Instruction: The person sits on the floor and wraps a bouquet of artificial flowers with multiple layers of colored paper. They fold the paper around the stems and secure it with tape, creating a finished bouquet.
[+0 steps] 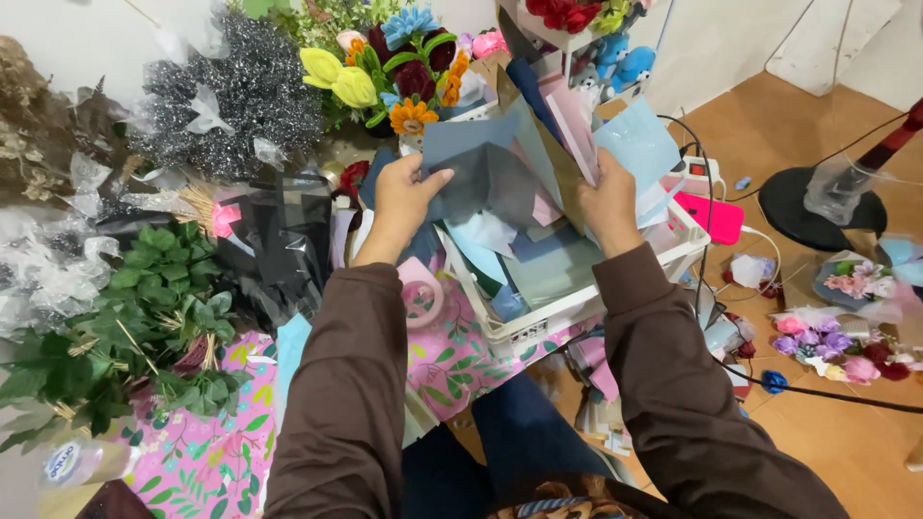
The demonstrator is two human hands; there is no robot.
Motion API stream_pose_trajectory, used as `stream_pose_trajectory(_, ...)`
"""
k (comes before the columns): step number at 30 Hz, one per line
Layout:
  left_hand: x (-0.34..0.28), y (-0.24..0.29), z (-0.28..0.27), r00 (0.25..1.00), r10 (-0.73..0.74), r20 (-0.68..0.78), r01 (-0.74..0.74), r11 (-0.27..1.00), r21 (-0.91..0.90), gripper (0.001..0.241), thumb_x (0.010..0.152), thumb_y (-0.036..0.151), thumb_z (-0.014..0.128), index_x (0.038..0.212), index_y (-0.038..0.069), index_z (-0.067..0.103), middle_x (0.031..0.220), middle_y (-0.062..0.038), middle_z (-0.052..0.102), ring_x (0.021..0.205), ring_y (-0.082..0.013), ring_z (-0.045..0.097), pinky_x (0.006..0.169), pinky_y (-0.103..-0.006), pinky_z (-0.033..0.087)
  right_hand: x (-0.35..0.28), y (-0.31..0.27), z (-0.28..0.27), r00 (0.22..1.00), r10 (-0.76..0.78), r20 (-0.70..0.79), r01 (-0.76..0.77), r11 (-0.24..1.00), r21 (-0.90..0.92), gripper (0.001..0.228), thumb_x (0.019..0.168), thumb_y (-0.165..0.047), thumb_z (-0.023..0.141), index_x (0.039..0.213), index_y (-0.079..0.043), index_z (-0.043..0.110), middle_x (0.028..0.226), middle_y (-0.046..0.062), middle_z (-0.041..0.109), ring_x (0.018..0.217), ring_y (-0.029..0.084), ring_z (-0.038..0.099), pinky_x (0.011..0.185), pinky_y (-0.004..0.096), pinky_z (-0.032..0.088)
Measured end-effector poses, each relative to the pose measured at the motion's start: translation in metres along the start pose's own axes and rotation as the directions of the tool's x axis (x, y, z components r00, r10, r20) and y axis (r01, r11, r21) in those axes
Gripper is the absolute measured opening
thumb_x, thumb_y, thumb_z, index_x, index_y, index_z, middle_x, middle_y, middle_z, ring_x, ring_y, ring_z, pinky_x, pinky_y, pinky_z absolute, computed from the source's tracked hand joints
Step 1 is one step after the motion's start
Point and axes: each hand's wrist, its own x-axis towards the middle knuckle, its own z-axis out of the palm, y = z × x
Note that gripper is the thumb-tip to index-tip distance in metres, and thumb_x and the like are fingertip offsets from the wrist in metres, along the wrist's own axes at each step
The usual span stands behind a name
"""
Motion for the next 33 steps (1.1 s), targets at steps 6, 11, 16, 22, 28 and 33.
stream_pose_trajectory(6,-0.025,0.086,0.003,0.981,-0.056,-0.186,0.017,0.979,-0.202,0.02,0.079,0.022,0.091,0.091,0.012,0.079,0.075,-0.006,0.075,0.07,-0.0102,0.067,0.064,-0.0286,0.057,0.001,0.006,0.002,0.999,-0.015,0.029,0.016,0.999,-0.039,0.028,0.087,-0.002,0.068,0.116,-0.001,0.064,0.099,0.031,0.068,0.101,0.05,0.066,0.085,0.056,0.053)
stream_pose_trajectory(11,-0.005,0.046,0.014,0.949,-0.224,-0.222,0.108,0.892,-0.438,0.018,0.088,0.019,0.084,0.099,0.006,0.077,0.083,-0.005,0.075,0.073,-0.0095,0.063,0.064,-0.0291,0.058,0.001,-0.007,-0.002,0.999,0.01,0.042,-0.008,0.999,-0.033,0.028,0.088,-0.002,0.066,0.116,-0.002,0.064,0.1,0.028,0.07,0.101,0.046,0.068,0.087,0.053,0.054)
stream_pose_trajectory(16,-0.006,0.058,0.016,0.912,-0.326,-0.247,0.138,0.814,-0.565,0.022,0.087,0.013,0.083,0.105,0.005,0.073,0.091,-0.005,0.075,0.074,-0.0135,0.065,0.064,-0.0291,0.058,-0.001,-0.008,-0.001,0.997,0.042,0.057,-0.041,0.999,-0.026,0.028,0.09,-0.002,0.066,0.118,-0.003,0.064,0.103,0.026,0.07,0.103,0.043,0.068,0.088,0.052,0.054)
stream_pose_trajectory(22,0.002,0.049,0.006,0.78,-0.199,-0.594,-0.238,0.784,-0.574,0.026,0.099,0.01,0.073,0.126,0.011,0.068,0.119,-0.006,0.074,0.105,-0.0118,0.068,0.097,-0.0345,0.057,-0.001,-0.012,-0.004,1.0,0.029,-0.01,-0.029,0.999,0.015,0.042,0.084,0.007,0.061,0.126,0.0,0.062,0.107,0.032,0.069,0.109,0.05,0.065,0.093,0.055,0.051)
stream_pose_trajectory(28,0.002,0.052,0.025,0.757,0.001,-0.654,-0.377,0.817,-0.436,0.033,0.1,0.005,0.073,0.132,0.009,0.064,0.13,-0.007,0.07,0.123,-0.008,0.056,0.114,-0.0368,0.045,-0.002,-0.01,-0.002,1.0,0.001,0.002,-0.001,1.0,0.022,0.043,0.085,0.007,0.06,0.127,0.003,0.061,0.109,0.034,0.067,0.111,0.053,0.062,0.093,0.058,0.051)
stream_pose_trajectory(33,-0.005,0.055,0.052,0.709,0.494,-0.503,-0.462,0.865,0.197,0.015,0.102,0.006,0.065,0.115,0.008,0.07,0.108,-0.014,0.075,0.105,-0.0341,0.071,0.088,-0.0395,0.057,-0.004,-0.028,-0.009,1.0,-0.025,0.002,0.025,0.999,0.037,0.033,0.089,0.005,0.06,0.122,0.002,0.057,0.103,0.034,0.066,0.105,0.053,0.064,0.088,0.058,0.051)
